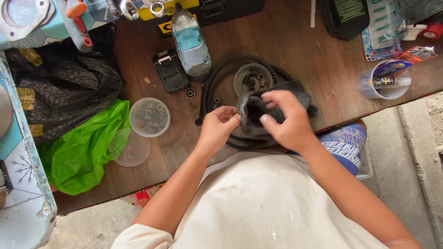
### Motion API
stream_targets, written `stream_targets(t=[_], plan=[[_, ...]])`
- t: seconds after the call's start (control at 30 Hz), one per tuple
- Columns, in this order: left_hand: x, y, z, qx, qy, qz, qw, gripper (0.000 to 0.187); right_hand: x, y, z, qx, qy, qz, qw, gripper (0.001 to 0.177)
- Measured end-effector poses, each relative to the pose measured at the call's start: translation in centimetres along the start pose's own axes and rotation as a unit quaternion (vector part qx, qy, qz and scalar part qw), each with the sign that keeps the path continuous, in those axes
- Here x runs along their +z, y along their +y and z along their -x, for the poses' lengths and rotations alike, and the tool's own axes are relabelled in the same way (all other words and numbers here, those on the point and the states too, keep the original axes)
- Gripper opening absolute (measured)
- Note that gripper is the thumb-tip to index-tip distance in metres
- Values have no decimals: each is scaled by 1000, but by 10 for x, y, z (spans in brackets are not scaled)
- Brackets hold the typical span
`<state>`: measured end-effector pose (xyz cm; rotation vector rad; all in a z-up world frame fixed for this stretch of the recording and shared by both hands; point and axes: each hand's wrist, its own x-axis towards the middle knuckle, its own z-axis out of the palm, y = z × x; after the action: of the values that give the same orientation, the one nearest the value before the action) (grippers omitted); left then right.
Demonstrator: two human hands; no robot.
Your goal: Cleaning and inspecting scooter clutch and engine components with a cloth.
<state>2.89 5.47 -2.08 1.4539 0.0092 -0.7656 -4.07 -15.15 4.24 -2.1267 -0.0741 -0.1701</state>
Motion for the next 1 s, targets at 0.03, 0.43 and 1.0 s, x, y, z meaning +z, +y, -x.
stream_targets(t=[0.03, 0.43, 1.0], plan=[[-2, 0, -1, -2, 27, -55, 998, 29, -4, 14, 0, 44, 66, 33, 996, 43], [-11, -13, 10, -4, 15, -97, 995, 25, 2, 116, 15, 131, 56, 191, 971, 47], [-18, 1, 15, -18, -51, 109, 993, 31, 38, -6, 8, 203, -64, -159, 964, 18]])
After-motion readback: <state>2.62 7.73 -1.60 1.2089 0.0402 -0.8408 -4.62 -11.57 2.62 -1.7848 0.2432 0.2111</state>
